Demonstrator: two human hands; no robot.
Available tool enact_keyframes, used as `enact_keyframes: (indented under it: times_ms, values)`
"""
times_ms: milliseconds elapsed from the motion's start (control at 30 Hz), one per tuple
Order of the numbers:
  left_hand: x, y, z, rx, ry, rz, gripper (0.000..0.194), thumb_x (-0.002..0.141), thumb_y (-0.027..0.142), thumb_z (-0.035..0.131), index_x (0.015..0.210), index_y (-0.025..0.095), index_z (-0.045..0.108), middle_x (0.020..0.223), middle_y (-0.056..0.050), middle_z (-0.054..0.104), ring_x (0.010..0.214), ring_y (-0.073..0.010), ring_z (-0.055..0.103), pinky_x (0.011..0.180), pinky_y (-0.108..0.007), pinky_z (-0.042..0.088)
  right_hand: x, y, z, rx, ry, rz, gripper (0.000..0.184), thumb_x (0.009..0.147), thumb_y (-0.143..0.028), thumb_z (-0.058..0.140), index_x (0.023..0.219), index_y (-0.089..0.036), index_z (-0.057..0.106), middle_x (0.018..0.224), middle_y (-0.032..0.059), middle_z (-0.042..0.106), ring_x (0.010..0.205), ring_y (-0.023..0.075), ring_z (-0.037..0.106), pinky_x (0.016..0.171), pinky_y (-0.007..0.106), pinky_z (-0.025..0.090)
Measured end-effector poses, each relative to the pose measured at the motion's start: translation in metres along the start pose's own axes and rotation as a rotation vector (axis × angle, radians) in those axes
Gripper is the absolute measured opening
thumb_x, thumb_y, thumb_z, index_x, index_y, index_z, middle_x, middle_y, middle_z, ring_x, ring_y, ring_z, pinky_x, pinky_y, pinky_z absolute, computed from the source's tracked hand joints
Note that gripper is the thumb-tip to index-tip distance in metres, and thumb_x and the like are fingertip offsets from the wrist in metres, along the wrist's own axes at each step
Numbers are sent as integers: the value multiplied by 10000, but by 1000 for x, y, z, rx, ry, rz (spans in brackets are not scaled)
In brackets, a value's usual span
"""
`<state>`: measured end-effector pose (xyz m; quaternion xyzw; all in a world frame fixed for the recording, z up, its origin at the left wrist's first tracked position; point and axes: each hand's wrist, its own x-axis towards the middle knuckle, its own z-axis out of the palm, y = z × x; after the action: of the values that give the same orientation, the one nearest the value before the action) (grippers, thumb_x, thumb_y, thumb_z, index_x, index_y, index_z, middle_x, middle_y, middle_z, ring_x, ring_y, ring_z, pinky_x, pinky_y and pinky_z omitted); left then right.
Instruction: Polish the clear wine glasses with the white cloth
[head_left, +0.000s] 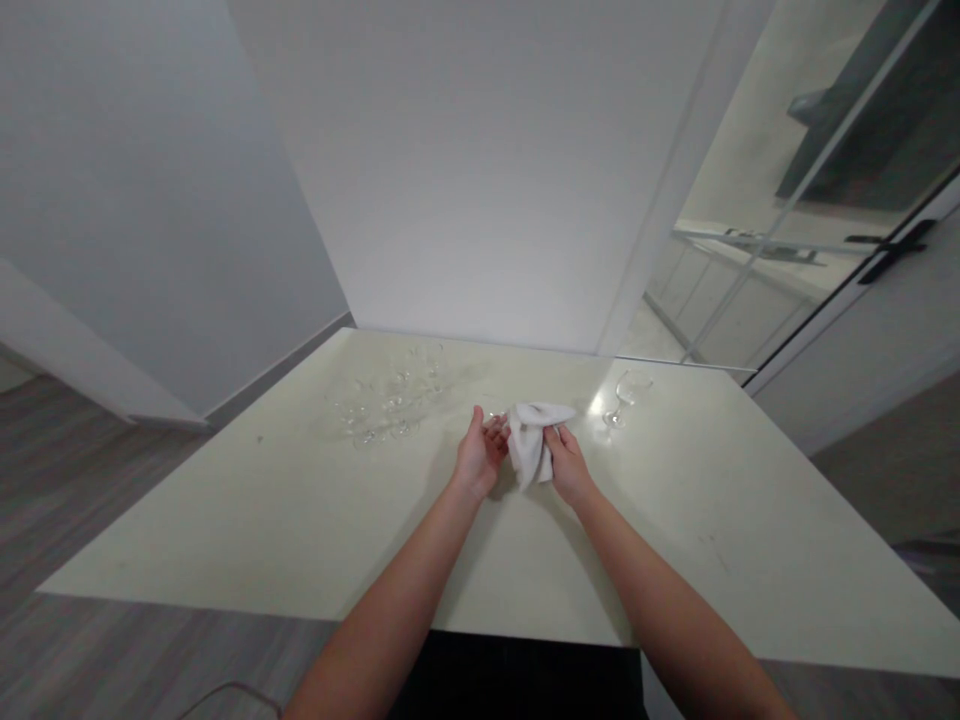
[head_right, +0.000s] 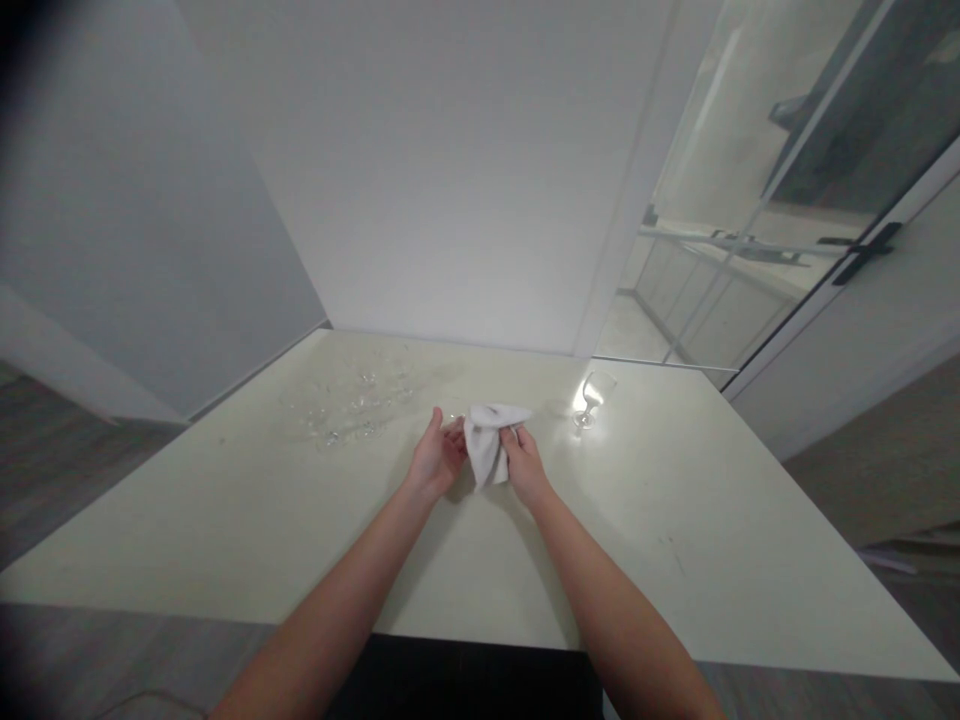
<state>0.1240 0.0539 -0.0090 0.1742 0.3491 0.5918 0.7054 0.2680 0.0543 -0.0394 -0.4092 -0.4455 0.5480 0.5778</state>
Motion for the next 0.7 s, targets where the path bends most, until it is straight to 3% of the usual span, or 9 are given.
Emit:
enact_keyframes:
  times_ms: [100,267,367,500,600,700]
  values:
    - [-2,-1,6,34,16,213,383,825,540,602,945,176,607,1023,-57,681,777,-133,667,704,-249,482,6,4,1,148,89,48,469,792,-560,601,1082,-191,630,1142,55,684,1033,200,632,883,301,498]
    - [-16,-2,16,270,-79,551,442,778,460,693,1130,226,563,1207,-81,616,911,-158,656,823,-287,472,7,1,3,191,36,150,550,813,-628,512,1108,-182,643,1033,76,721,960,229,669,828,342,530]
    - [-29,-2,19,371,-165,615,499,754,382,733,1195,247,541,1272,-93,573,974,-181,633,921,-317,443,7,3,-1,37,35,85,476,803,-578,555,1018,-170,673,931,65,729,884,209,666,782,310,518]
    - [-40,-2,20,605,-274,663,569,712,310,766,1232,231,551,1300,-111,552,1061,-229,591,986,-334,385,10,9,-8,-117,28,103,357,760,-503,615,834,-158,668,669,17,673,591,151,578,574,263,467]
    - [-42,-2,19,762,-356,696,579,723,300,750,1257,229,541,1292,-118,562,1092,-251,566,1005,-352,357,11,11,-13,-157,9,-13,261,724,-425,646,742,-165,647,634,2,646,584,137,539,569,252,455]
    - [-42,-2,19,773,-369,712,572,731,307,742,1261,231,538,1291,-124,561,1058,-252,582,987,-355,363,13,9,-16,-255,45,-99,202,707,-364,632,662,-168,618,601,-18,607,585,126,502,549,234,421]
